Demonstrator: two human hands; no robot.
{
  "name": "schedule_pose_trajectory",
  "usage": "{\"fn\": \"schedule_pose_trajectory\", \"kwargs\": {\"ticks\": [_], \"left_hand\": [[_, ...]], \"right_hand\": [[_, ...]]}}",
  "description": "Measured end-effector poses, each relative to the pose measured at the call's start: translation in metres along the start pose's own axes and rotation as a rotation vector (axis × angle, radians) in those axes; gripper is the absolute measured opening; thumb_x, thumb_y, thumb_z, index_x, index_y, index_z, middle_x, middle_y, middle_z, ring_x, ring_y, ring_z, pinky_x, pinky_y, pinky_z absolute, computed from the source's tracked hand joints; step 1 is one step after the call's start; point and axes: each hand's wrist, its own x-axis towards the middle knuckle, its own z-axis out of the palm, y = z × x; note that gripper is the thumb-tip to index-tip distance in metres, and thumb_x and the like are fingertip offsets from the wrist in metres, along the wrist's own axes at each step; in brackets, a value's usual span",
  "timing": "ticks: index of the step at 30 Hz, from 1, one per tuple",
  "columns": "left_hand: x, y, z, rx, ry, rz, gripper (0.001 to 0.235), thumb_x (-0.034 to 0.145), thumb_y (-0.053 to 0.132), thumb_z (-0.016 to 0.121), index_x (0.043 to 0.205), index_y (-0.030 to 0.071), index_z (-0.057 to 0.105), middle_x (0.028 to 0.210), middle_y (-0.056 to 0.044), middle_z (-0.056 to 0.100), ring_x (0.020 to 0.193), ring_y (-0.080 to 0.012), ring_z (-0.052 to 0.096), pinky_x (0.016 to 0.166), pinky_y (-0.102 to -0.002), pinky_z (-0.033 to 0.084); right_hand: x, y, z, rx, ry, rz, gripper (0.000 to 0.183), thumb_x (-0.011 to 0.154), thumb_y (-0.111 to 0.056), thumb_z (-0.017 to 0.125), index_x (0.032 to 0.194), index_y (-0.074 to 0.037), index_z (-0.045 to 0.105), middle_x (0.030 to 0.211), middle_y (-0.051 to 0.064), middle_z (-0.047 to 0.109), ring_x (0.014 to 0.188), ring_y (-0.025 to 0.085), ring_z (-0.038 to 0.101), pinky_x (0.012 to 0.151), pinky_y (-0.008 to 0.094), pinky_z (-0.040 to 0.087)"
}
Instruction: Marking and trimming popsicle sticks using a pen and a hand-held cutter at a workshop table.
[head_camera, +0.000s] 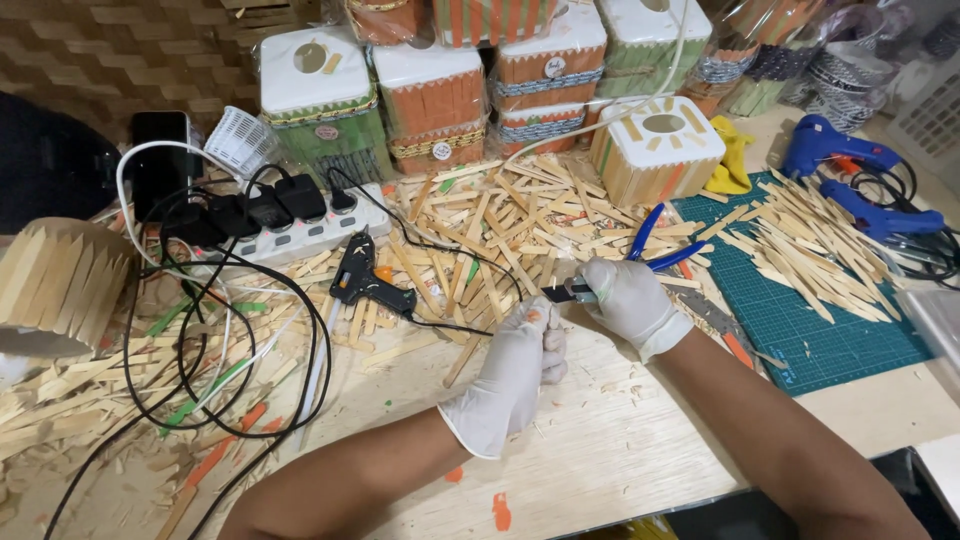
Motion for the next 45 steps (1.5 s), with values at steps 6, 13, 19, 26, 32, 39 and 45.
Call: {"fn": "schedule_pose_trajectory", "kwargs": {"ticks": [6,13,19,26,32,39,45], "left_hand": [[-0.008,0.002,-0.001,-0.033,0.046,-0.062,0.03,0.108,0.024,0.039,0.078,0.02,0.044,0.058,0.006,0.037,0.035,-0.0048,0.022,0.03,-0.02,0.015],[-0.074,0.037,0.047,0.272,0.079,-0.003,0.028,0.115,0.026,0.041,0.092,0.012,0.051,0.066,0.001,0.049,0.045,-0.0081,0.036,0.04,-0.021,0.031],[-0.02,0.014,0.014,0.552,0.199,0.416,0.022,0.105,0.013,0.054,0.084,0.013,0.059,0.064,0.001,0.049,0.063,-0.0112,0.045,0.061,-0.022,0.044],[-0.037,0.031,0.031,0.528,0.228,0.418,0.024,0.102,0.01,0.051,0.081,0.011,0.063,0.059,0.001,0.05,0.058,-0.0104,0.044,0.055,-0.022,0.038],[-0.034,0.029,0.03,0.413,0.192,0.374,0.022,0.101,0.007,0.05,0.082,0.011,0.061,0.061,0.002,0.052,0.055,-0.0073,0.046,0.051,-0.02,0.038],[-0.043,0.031,0.04,0.263,0.197,0.236,0.025,0.106,0.012,0.042,0.084,0.016,0.053,0.058,0.003,0.044,0.039,-0.0051,0.032,0.036,-0.018,0.027],[-0.045,0.026,0.043,0.122,0.114,0.146,0.031,0.108,0.014,0.037,0.079,0.017,0.047,0.057,0.004,0.037,0.036,-0.0035,0.027,0.034,-0.018,0.023]], "right_hand": [[0.008,0.0,-0.004,-0.088,-0.048,-0.077,0.019,0.083,-0.021,0.07,0.098,-0.015,0.058,0.071,0.011,0.066,0.067,0.034,0.071,0.066,0.046,0.059],[-0.005,0.028,-0.009,-0.162,-0.036,0.324,0.022,0.09,-0.008,0.054,0.111,-0.01,0.06,0.073,0.013,0.068,0.06,0.037,0.065,0.053,0.048,0.051],[-0.017,0.028,0.007,0.107,0.059,0.512,0.012,0.093,-0.018,0.052,0.094,-0.026,0.061,0.071,0.005,0.068,0.077,0.031,0.072,0.073,0.041,0.058],[-0.018,-0.005,0.015,0.086,0.025,0.238,0.007,0.084,-0.022,0.06,0.091,-0.024,0.06,0.061,0.006,0.065,0.066,0.033,0.07,0.065,0.044,0.058],[-0.019,-0.007,0.019,0.012,0.086,0.124,0.008,0.092,-0.028,0.055,0.094,-0.024,0.062,0.062,0.006,0.062,0.063,0.032,0.069,0.064,0.043,0.057],[-0.014,-0.009,0.012,-0.037,0.103,0.026,0.018,0.096,-0.036,0.053,0.09,-0.02,0.058,0.061,0.007,0.06,0.061,0.032,0.068,0.061,0.043,0.058],[-0.006,-0.011,-0.001,-0.033,0.016,0.125,0.013,0.088,-0.027,0.064,0.092,-0.016,0.059,0.065,0.014,0.064,0.07,0.039,0.07,0.065,0.05,0.057]]}}
